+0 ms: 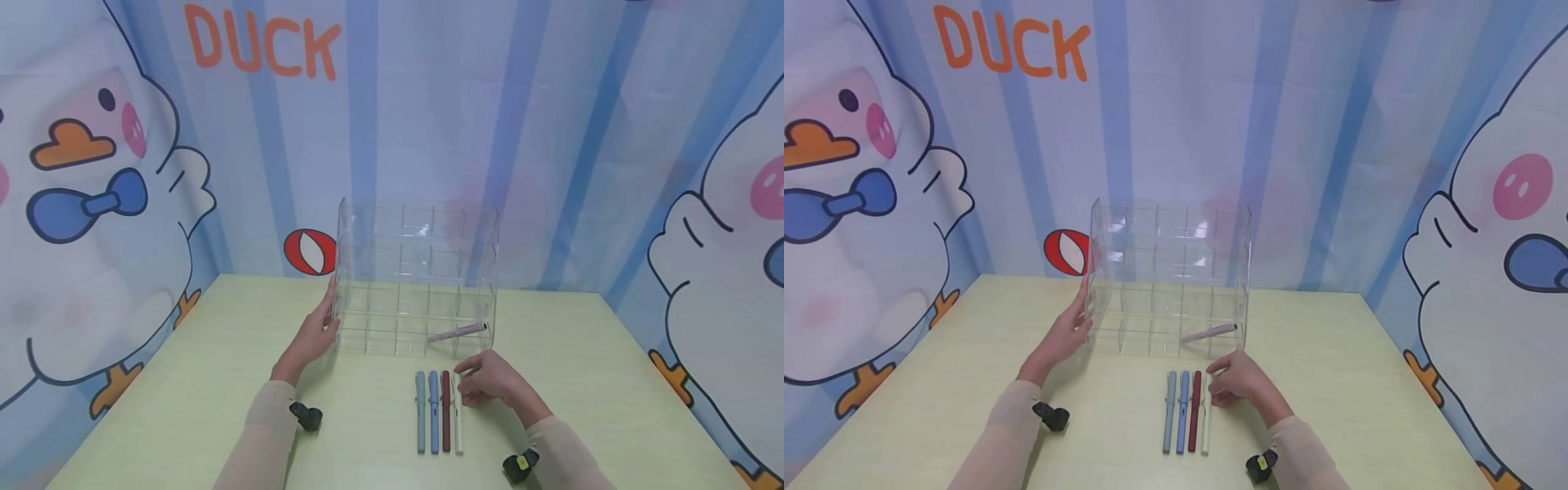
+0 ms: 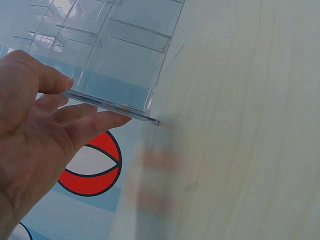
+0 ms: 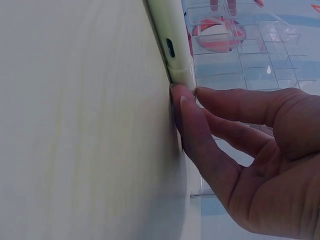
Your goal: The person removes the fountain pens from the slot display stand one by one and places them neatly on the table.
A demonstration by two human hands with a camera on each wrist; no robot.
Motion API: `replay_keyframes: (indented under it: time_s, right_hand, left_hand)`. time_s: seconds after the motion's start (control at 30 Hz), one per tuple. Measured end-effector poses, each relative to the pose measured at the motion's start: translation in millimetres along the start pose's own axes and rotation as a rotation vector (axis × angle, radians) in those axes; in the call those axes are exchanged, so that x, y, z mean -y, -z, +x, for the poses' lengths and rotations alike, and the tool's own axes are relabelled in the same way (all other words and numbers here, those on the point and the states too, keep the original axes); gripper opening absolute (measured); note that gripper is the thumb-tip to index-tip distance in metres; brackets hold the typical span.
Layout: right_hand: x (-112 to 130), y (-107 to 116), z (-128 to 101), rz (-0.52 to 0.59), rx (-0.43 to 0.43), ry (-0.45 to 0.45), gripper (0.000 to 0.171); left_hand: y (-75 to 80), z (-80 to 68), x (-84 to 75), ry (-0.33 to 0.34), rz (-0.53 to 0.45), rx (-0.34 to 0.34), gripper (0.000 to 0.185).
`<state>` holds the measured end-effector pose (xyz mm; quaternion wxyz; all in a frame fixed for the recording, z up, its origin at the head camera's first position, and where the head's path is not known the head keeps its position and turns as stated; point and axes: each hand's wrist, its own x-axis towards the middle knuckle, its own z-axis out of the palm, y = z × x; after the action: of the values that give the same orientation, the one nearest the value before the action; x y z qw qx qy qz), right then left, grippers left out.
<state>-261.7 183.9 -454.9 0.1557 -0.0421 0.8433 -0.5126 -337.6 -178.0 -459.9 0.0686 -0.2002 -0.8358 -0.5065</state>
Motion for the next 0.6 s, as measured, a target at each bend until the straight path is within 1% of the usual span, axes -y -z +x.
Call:
replay_keyframes:
  time_s: [0.4, 0.6]
  right_hand:
    - [-2.2, 0.6, 0.9, 0.003, 0.002, 0.008, 0.036]
    - [-2.7, 0.1, 2.3, 0.000, -0.009, -0.004, 0.036]
  left_hand:
    - [-0.4, -1.0, -1.3, -0.001, 0.000, 0.003, 0.087]
    - [-0.4, -0.5, -1.1, 0.006, -0.009, 0.004, 0.090]
